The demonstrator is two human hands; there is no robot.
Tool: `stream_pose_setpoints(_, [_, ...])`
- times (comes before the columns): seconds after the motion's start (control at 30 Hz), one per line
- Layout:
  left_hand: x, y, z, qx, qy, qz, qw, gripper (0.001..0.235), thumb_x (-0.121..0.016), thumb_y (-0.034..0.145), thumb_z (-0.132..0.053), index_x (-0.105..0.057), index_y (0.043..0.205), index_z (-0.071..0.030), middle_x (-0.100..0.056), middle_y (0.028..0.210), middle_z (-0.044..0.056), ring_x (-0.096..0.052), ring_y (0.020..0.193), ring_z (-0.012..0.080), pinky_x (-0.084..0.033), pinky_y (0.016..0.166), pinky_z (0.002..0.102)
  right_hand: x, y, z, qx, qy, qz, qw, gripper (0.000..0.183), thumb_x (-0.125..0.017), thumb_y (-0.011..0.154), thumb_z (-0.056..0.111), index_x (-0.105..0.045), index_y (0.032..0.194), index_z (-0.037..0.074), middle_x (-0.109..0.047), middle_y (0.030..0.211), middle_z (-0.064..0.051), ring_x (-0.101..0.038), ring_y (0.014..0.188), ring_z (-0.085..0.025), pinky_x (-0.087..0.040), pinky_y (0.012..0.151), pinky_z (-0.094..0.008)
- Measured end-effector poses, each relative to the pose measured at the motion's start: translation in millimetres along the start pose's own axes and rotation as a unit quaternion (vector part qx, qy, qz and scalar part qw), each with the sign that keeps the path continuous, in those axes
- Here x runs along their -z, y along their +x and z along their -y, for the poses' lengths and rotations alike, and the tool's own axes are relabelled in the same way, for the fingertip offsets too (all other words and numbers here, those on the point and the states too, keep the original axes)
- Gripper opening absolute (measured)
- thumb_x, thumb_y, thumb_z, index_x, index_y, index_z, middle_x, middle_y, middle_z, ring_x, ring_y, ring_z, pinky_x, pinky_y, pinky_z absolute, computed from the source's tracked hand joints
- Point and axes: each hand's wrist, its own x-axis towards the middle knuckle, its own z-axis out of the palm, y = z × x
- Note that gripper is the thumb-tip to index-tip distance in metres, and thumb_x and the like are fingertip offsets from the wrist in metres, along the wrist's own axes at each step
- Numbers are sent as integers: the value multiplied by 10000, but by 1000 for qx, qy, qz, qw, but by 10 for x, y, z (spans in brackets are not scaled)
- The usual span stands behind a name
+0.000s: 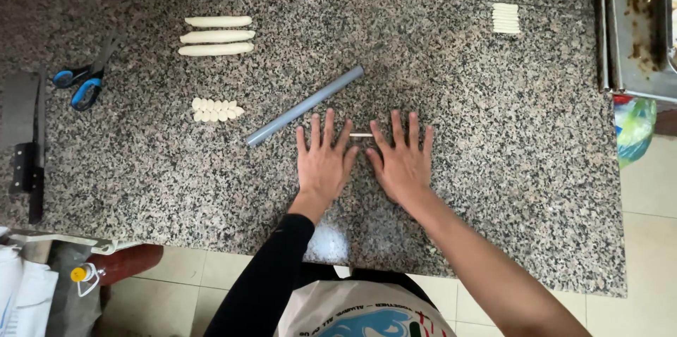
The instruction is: Rolling out small pieces of dough into thin sticks and assembling them on a kitchen counter.
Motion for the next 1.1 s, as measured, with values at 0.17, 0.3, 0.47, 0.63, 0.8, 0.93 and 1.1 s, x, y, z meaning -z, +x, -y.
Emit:
stream_pose_setpoints(0.17, [-8, -342, 43, -47, -22, -8, 999, 599, -390, 1025, -495, -358, 1566, -239, -226, 1662, 154, -213, 1520, 391, -171, 1178, 647, 136, -322, -19, 37, 66, 7, 997, 573, -499, 1012, 459, -479, 1544, 246, -327, 1621, -219, -296, 1470, -508, -200, 1156, -710])
stream_pose_setpoints(0.3, [14, -488, -115, -36, -65, 17, 997, 607, -398, 1047, -488, -349, 1588, -216, -226, 1680, 141, -203, 1535, 374, -151, 1208, 646, 62, -508, 58, 55, 122, -15, 991, 529, -462, 1058, 418, -473, 1544, 211, -318, 1637, -228, -306, 1492, -506, -251, 1189, -687])
stream_pose_setpoints(0.47, [-162, -169, -214, -32, -85, -4, 996, 625, -388, 1047, -481, -353, 1578, -152, -212, 1677, 156, -205, 1542, 363, -146, 1219, 633, -171, -204, 165, 4, 54, 19, 998, 568, -449, 1019, 412, -454, 1547, 202, -261, 1650, -242, -218, 1492, -525, -145, 1134, -741])
stream_pose_setpoints(0.63, [-35, -44, -103, -23, -43, -2, 999, 586, -380, 1040, -474, -358, 1545, -177, -208, 1661, 177, -202, 1510, 388, -136, 1168, 648, 30, -10, 98, -45, 31, 59, 997, 525, -466, 1004, 461, -474, 1508, 315, -262, 1629, -209, -210, 1480, -528, -120, 1145, -749])
stream_pose_setpoints(0.8, [-45, -349, -60, -48, -95, -40, 993, 603, -397, 1041, -460, -382, 1587, -205, -272, 1649, 191, -221, 1523, 403, -166, 1202, 632, 38, -425, 82, 0, 85, -22, 996, 550, -484, 1015, 455, -497, 1531, 266, -319, 1637, -242, -275, 1485, -541, -179, 1127, -742])
stream_pose_setpoints(0.93, [-16, -227, -83, -25, -101, 6, 994, 576, -397, 1049, -456, -381, 1569, -211, -266, 1663, 187, -220, 1534, 398, -167, 1192, 630, 75, -222, 81, -25, 70, 0, 997, 556, -489, 989, 478, -499, 1504, 270, -318, 1637, -219, -268, 1467, -539, -155, 1129, -736])
stream_pose_setpoints(1.1, [-32, 25, 18, -4, -47, 21, 999, 572, -374, 1037, -452, -348, 1565, -234, -191, 1670, 164, -151, 1528, 396, -118, 1181, 664, 82, -11, 7, -21, 23, -9, 999, 569, -512, 1002, 487, -484, 1512, 237, -321, 1620, -187, -279, 1508, -494, -151, 1150, -739])
